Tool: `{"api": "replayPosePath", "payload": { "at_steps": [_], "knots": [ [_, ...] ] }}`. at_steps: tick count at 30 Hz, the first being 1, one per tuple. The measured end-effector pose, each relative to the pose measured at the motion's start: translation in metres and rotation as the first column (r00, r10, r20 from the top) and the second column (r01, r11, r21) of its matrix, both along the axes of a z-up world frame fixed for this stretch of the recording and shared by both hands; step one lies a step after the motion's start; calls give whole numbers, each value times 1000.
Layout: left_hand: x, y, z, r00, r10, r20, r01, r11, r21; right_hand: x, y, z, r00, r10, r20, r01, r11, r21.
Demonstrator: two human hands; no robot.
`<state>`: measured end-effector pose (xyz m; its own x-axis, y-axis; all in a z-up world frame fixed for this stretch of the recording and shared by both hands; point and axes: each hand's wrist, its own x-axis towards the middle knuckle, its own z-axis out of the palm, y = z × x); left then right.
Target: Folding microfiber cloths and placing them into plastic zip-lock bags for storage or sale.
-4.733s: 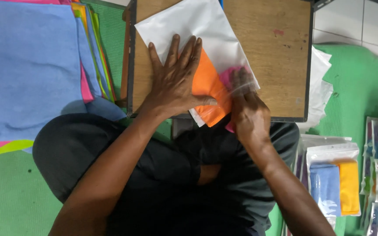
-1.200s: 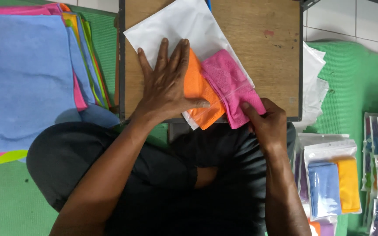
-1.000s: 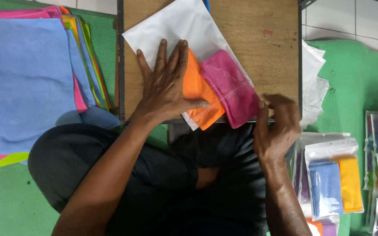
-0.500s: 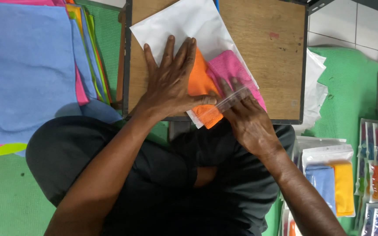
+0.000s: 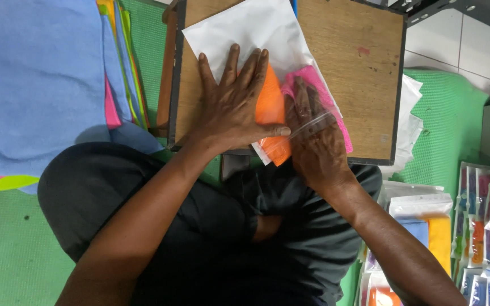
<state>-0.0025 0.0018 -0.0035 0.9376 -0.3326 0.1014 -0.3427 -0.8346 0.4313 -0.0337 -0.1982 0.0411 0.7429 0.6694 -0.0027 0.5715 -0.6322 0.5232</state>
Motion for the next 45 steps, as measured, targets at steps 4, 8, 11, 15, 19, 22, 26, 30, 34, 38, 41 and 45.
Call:
{"api": "replayPosePath", "payload": {
  "at_steps": [4, 8, 11, 15, 19, 22, 26, 30, 34, 38, 41, 45],
  "knots": [
    [3, -2, 4, 999, 6, -39, -4, 998, 57, 5, -5, -20, 998, -55, -30, 58, 991, 124],
    [3, -3, 4, 997, 6, -81, -4, 1000, 29, 5, -4, -16, 996, -35, -79, 51, 975, 217],
    [2, -2, 7, 997, 1, -82, 1, 1000, 25, 3, -6, 0, 962, -20, -273, 99, 956, 277],
    [0, 3, 11, 997, -13, -78, 11, 1000, -20, -10, -25, 15, 870, 230, -437, 115, 765, 633],
    [1, 1, 1, 1000, -13, -7, 13, 999, 37, -13, -33, 4, 954, 147, -261, 28, 825, 565],
    [2, -2, 2, 999, -4, -32, 6, 999, 43, -7, -34, -5, 943, 162, -291, 68, 761, 645],
    [1, -2, -1, 1000, -13, -22, 14, 999, 30, 0, -32, -20, 945, 161, -285, 63, 765, 641],
    [3, -3, -1, 1000, -10, -26, 11, 999, 43, 0, -31, -25, 955, 137, -262, 70, 755, 652],
    [2, -3, 3, 1000, 5, -30, -4, 1000, 18, -13, -51, 8, 944, 256, -210, -40, 716, 697],
    [2, 0, 1, 999, -22, -41, 22, 1000, -3, -16, -79, 15, 956, 227, -185, -120, 880, 460],
    [5, -1, 2, 998, -43, -53, 42, 999, -11, -9, -87, 12, 937, 192, -290, -89, 938, 335],
    [4, 0, 5, 996, -48, -77, 48, 999, -3, -2, -77, 2, 905, 206, -373, -18, 893, 449]
  ]
}}
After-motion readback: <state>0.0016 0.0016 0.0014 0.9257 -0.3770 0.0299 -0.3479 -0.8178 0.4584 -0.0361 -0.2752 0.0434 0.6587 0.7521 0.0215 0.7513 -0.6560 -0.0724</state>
